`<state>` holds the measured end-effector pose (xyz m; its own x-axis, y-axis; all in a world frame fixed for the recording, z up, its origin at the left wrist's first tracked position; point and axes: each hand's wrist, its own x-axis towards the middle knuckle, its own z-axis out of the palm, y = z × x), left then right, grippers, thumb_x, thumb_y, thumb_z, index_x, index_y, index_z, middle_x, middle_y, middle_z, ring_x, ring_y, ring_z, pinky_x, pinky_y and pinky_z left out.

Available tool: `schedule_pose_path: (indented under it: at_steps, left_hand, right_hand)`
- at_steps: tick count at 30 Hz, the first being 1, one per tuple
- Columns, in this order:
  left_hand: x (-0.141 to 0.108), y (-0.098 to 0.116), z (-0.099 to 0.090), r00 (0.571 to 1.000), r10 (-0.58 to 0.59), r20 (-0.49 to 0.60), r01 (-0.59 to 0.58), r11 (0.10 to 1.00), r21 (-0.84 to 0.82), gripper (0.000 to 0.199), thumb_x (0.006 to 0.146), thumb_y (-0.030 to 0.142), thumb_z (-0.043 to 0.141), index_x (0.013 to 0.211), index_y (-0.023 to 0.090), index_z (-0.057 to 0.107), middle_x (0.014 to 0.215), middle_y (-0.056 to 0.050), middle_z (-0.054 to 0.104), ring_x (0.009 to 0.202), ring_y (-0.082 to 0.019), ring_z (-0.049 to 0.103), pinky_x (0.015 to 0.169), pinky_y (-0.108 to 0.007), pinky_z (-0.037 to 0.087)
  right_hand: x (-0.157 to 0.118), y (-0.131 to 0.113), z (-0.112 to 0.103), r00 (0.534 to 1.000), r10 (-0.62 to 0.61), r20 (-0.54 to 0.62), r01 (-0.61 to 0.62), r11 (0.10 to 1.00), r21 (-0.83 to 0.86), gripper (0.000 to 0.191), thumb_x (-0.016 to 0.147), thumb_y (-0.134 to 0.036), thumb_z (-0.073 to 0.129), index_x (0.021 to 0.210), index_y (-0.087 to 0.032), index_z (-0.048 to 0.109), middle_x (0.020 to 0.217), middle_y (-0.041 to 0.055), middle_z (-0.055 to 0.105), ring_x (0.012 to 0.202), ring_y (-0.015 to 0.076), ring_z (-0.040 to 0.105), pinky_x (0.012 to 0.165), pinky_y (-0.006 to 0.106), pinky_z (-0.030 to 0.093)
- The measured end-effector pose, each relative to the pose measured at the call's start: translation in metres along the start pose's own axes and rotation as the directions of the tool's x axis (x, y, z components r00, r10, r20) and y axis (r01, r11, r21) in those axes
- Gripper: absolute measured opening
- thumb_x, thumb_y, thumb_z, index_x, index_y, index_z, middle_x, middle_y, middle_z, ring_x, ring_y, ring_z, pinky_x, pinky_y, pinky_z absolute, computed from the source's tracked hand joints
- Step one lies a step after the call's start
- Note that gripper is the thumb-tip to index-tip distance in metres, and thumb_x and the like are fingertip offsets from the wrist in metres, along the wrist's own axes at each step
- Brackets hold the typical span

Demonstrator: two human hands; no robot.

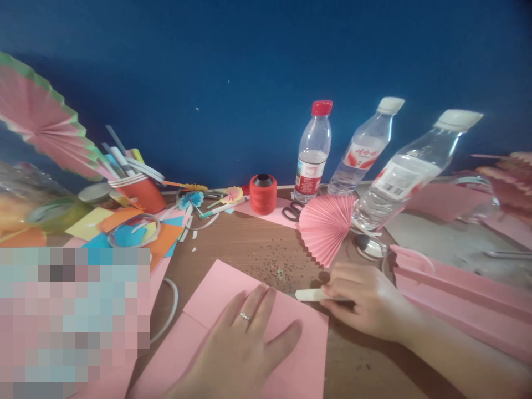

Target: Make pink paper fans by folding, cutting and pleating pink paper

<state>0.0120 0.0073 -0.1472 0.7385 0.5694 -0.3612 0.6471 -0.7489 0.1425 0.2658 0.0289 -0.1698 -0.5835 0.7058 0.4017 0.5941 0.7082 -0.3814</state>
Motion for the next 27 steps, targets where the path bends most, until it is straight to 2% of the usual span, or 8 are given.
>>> schedule_pose_path:
  at_steps: [4,11,15,19,21,23,25,27]
  left_hand:
    - [0.001,0.001,-0.002,1.000,-0.009,0.013,0.009,1.000,-0.021,0.080,0.068,0.023,0.071,0.139,0.035,0.036,0.147,-0.018,0.029,0.130,-0.045,0.028,0.095,-0.065,0.033]
    - [0.002,0.001,-0.008,0.996,-0.006,0.086,0.003,0.999,0.032,0.083,0.069,0.023,0.069,0.141,0.034,0.029,0.147,-0.023,0.025,0.132,-0.045,0.023,0.096,-0.065,0.031]
    - [0.000,0.003,-0.008,0.996,-0.012,0.088,0.010,1.000,0.023,0.085,0.068,0.027,0.072,0.141,0.033,0.030,0.147,-0.023,0.024,0.132,-0.045,0.022,0.096,-0.065,0.031]
    - [-0.001,0.002,0.001,0.998,0.032,0.051,-0.033,0.999,0.013,0.082,0.070,0.022,0.069,0.141,0.035,0.029,0.148,-0.019,0.024,0.133,-0.044,0.021,0.098,-0.064,0.030]
    - [-0.001,0.000,0.005,0.997,0.073,0.011,-0.073,0.997,0.006,0.074,0.077,0.024,0.063,0.142,0.035,0.028,0.149,-0.016,0.024,0.134,-0.040,0.022,0.101,-0.060,0.030]
    - [-0.002,-0.002,0.006,0.996,0.089,-0.022,-0.089,0.996,-0.006,0.067,0.085,0.031,0.056,0.144,0.028,0.025,0.149,-0.014,0.025,0.136,-0.034,0.024,0.107,-0.052,0.027]
    - [-0.002,-0.005,0.005,0.996,0.072,-0.047,-0.073,0.997,-0.018,0.069,0.088,0.043,0.051,0.146,0.020,0.021,0.149,-0.012,0.025,0.137,-0.029,0.024,0.110,-0.045,0.024]
    - [-0.003,-0.007,0.003,0.997,0.056,-0.051,-0.058,0.998,-0.038,0.077,0.085,0.052,0.052,0.146,0.019,0.020,0.150,-0.011,0.024,0.137,-0.027,0.023,0.112,-0.043,0.023]
  right_hand:
    - [0.001,0.000,0.001,1.000,-0.002,-0.010,0.002,1.000,-0.010,0.019,0.085,-0.016,0.053,0.068,-0.016,0.060,0.061,0.0010,0.052,0.059,0.0131,0.046,0.055,0.026,0.031]
    - [0.003,0.001,0.003,1.000,-0.014,-0.020,0.013,1.000,-0.006,0.018,0.085,-0.016,0.053,0.068,-0.016,0.059,0.060,0.0013,0.053,0.059,0.0131,0.045,0.055,0.026,0.030]
    - [0.003,0.001,0.003,1.000,-0.020,-0.018,0.020,1.000,-0.005,0.017,0.085,-0.016,0.054,0.068,-0.016,0.058,0.061,0.0012,0.052,0.059,0.0131,0.044,0.055,0.027,0.029]
    - [-0.003,0.002,0.000,1.000,-0.005,0.003,0.005,1.000,0.012,0.016,0.085,-0.015,0.054,0.069,-0.016,0.058,0.062,0.0015,0.052,0.061,0.0133,0.045,0.056,0.027,0.030]
    - [-0.008,0.003,-0.001,1.000,0.007,0.003,-0.007,1.000,0.024,0.015,0.084,-0.014,0.054,0.070,-0.016,0.059,0.063,0.0018,0.053,0.062,0.0134,0.045,0.056,0.027,0.030]
    - [-0.012,0.003,-0.002,1.000,0.022,0.010,-0.022,1.000,0.022,0.013,0.084,-0.013,0.055,0.072,-0.015,0.059,0.064,0.0023,0.053,0.062,0.0135,0.045,0.056,0.028,0.030]
    - [-0.015,0.004,-0.003,0.999,0.027,0.019,-0.027,0.999,0.018,0.012,0.084,-0.013,0.055,0.073,-0.015,0.060,0.065,0.0025,0.054,0.063,0.0137,0.046,0.056,0.028,0.030]
    - [-0.015,0.004,-0.004,1.000,0.022,0.019,-0.023,1.000,0.018,0.012,0.084,-0.013,0.055,0.073,-0.015,0.059,0.064,0.0022,0.053,0.062,0.0135,0.045,0.055,0.028,0.030]
